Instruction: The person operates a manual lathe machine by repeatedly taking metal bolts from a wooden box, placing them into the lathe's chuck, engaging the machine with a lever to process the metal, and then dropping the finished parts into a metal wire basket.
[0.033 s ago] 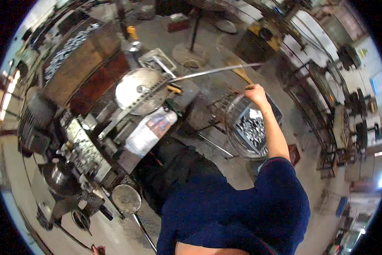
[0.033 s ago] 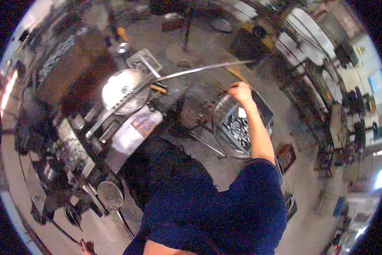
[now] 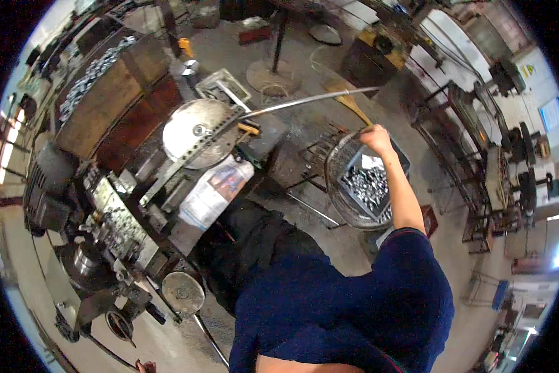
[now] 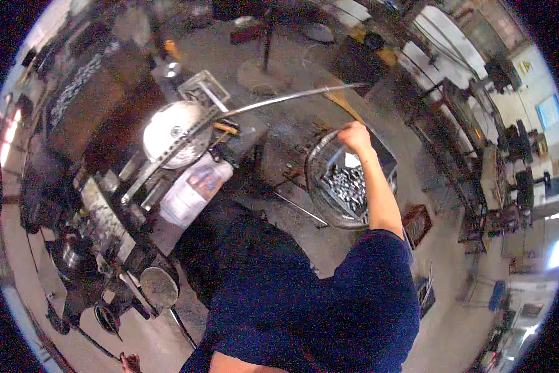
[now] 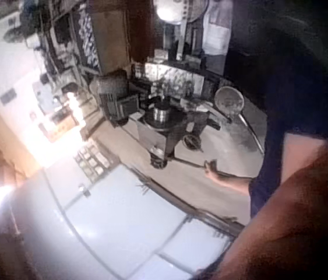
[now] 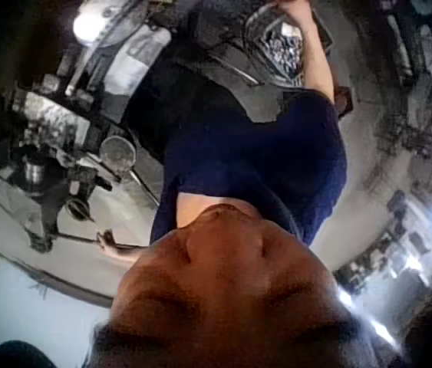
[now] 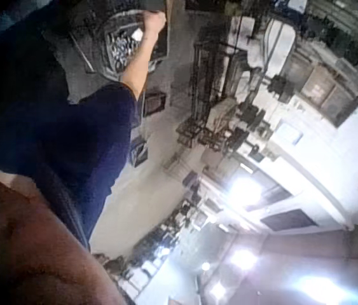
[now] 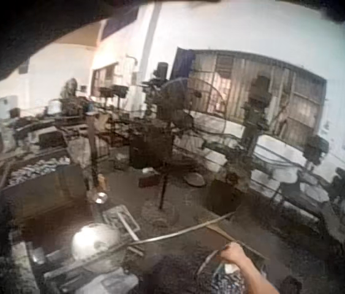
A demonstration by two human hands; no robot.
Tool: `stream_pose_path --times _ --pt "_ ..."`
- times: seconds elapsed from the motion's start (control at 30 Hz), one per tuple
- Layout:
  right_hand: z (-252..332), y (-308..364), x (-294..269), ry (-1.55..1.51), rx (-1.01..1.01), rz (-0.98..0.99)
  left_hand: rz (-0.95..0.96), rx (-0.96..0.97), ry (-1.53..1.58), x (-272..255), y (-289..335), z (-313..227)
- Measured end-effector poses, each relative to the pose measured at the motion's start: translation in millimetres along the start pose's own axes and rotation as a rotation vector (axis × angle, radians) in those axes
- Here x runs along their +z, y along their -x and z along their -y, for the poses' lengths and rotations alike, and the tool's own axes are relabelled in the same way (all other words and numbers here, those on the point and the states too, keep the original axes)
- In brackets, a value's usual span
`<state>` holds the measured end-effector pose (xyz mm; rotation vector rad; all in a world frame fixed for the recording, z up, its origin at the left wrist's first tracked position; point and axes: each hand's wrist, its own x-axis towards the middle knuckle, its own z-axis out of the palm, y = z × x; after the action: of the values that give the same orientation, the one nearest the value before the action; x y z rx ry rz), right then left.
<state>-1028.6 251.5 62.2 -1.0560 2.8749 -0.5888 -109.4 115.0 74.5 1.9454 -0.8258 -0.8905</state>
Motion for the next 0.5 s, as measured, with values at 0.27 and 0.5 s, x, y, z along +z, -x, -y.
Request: stream_pose_path --times 0.27,0.5 --pt "-92 44 55 0.299 0.117 0.377 -0.017 -0.042 0.017 16 -20 -15" --pt "-62 67 71 0.109 0.348 0.517 0.011 -0.066 0.039 12 -33 -11"
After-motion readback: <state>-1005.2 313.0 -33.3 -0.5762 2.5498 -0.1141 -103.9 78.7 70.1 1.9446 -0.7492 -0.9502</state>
